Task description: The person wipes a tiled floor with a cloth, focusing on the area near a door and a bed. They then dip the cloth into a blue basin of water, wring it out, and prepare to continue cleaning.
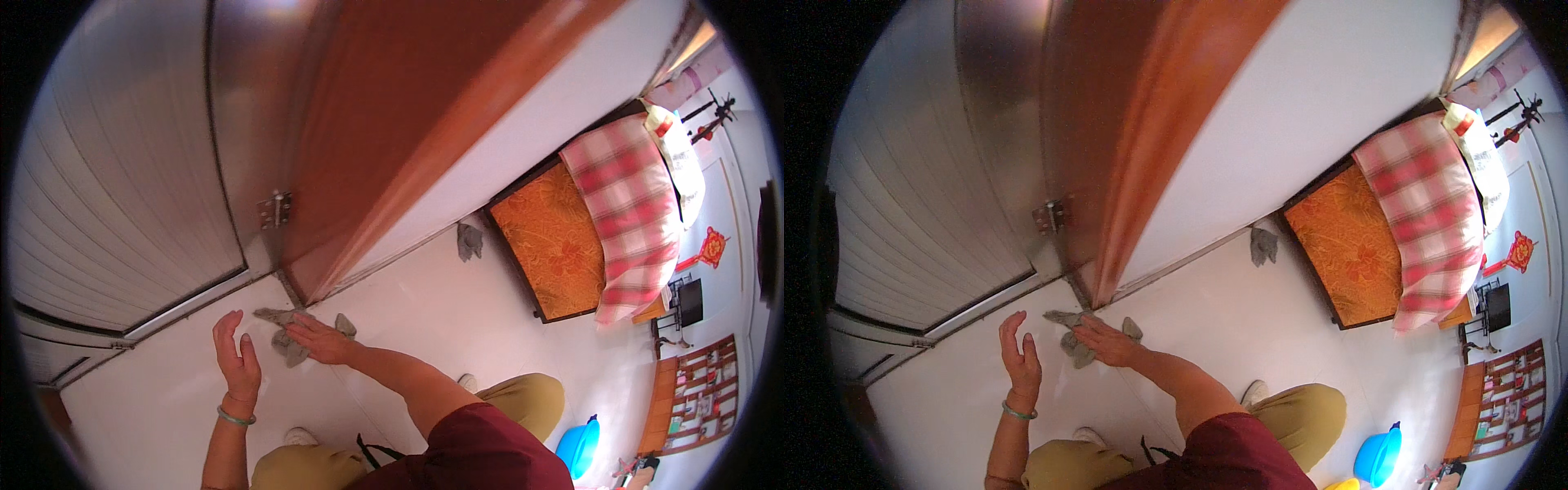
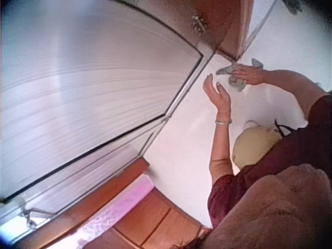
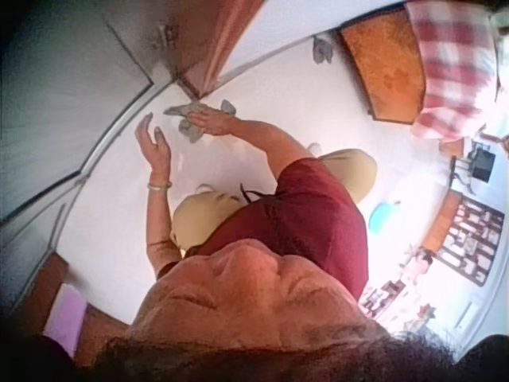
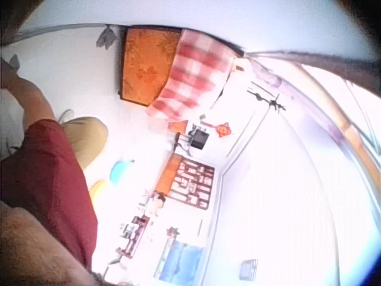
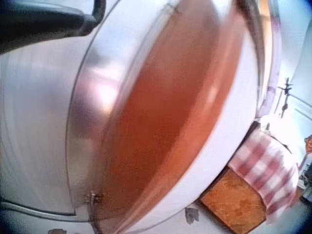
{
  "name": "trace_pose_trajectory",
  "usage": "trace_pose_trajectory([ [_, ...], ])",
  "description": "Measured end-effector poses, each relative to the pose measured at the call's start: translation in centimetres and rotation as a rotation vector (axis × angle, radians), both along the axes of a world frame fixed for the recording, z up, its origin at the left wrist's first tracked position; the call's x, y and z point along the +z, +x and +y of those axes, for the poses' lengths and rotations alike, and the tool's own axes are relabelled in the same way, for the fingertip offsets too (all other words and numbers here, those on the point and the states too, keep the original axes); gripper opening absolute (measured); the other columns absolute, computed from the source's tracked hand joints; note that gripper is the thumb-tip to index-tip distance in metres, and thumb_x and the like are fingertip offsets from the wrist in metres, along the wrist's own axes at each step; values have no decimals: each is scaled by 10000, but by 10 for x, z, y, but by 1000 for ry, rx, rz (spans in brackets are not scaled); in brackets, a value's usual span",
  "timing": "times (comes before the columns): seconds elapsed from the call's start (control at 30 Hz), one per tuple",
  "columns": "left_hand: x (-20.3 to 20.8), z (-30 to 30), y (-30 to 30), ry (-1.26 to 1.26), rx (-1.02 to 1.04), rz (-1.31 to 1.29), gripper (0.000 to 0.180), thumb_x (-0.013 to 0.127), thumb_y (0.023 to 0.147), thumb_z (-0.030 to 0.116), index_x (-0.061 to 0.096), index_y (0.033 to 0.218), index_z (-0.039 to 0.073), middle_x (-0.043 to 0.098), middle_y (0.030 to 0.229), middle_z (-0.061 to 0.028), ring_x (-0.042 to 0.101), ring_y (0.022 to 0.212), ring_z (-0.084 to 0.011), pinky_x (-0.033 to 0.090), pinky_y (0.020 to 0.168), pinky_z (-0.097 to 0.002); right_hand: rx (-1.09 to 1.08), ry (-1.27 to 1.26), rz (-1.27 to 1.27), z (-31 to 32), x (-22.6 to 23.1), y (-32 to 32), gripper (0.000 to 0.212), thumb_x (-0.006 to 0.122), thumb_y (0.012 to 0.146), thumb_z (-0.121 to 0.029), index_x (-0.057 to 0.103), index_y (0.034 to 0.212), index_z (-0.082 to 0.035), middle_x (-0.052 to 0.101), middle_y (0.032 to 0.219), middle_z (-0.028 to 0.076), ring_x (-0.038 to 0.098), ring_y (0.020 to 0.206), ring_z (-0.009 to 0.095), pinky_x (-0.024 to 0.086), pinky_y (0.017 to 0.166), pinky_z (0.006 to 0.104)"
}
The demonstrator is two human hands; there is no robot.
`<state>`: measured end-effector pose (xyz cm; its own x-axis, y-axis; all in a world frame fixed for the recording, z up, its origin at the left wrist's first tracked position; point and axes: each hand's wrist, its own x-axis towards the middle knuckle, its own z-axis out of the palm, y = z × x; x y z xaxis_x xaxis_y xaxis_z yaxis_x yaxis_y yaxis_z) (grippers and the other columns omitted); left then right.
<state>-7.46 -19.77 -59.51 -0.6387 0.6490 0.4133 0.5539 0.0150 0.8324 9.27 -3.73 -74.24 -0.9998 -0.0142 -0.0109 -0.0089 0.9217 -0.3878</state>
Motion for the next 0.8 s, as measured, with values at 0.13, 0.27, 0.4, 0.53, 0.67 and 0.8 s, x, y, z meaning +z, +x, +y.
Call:
trace_pose_trajectory([
  [0.13,72,45,30,126,-259,295,319,480,794,-93,554,1097,-25,592,1127,-187,537,1092,-387,426,949,-455,164,98,123,22,-12,23,701,641,766,-163,387,1391,26,326,1482,160,180,1423,362,223,1167,440],
  [0.27,144,87,59,261,-399,740,228,547,814,-24,571,1035,26,623,1147,-143,559,1092,-353,463,844,-419,281,-27,114,44,-12,30,727,682,754,-228,406,1378,23,336,1469,189,172,1428,355,224,1153,477],
  [0.4,208,144,100,321,-483,1153,179,579,851,81,576,1026,115,636,1157,-75,565,1104,-285,440,742,-379,455,10,81,55,-3,26,771,722,731,-298,419,1368,14,344,1466,177,140,1432,362,153,1170,470],
  [0.53,236,193,126,231,-494,1275,211,623,828,109,584,1032,147,653,1133,-52,569,1104,-258,406,722,-347,444,-37,159,64,-9,39,755,730,729,-333,447,1341,8,372,1446,154,142,1429,363,120,1179,459],
  [0.67,234,240,146,20,-500,1252,179,609,790,15,608,954,86,639,1167,-105,534,1158,-337,416,827,-432,280,-153,251,41,-54,40,670,611,815,-268,387,1395,-18,356,1473,119,174,1429,339,148,1180,441],
  [0.8,224,270,152,-163,-447,1197,217,594,754,-54,615,942,54,631,1173,-119,518,1175,-356,412,888,-438,262,-319,150,94,-59,58,604,567,849,-231,401,1388,-16,376,1466,107,209,1424,308,143,1183,436],
])
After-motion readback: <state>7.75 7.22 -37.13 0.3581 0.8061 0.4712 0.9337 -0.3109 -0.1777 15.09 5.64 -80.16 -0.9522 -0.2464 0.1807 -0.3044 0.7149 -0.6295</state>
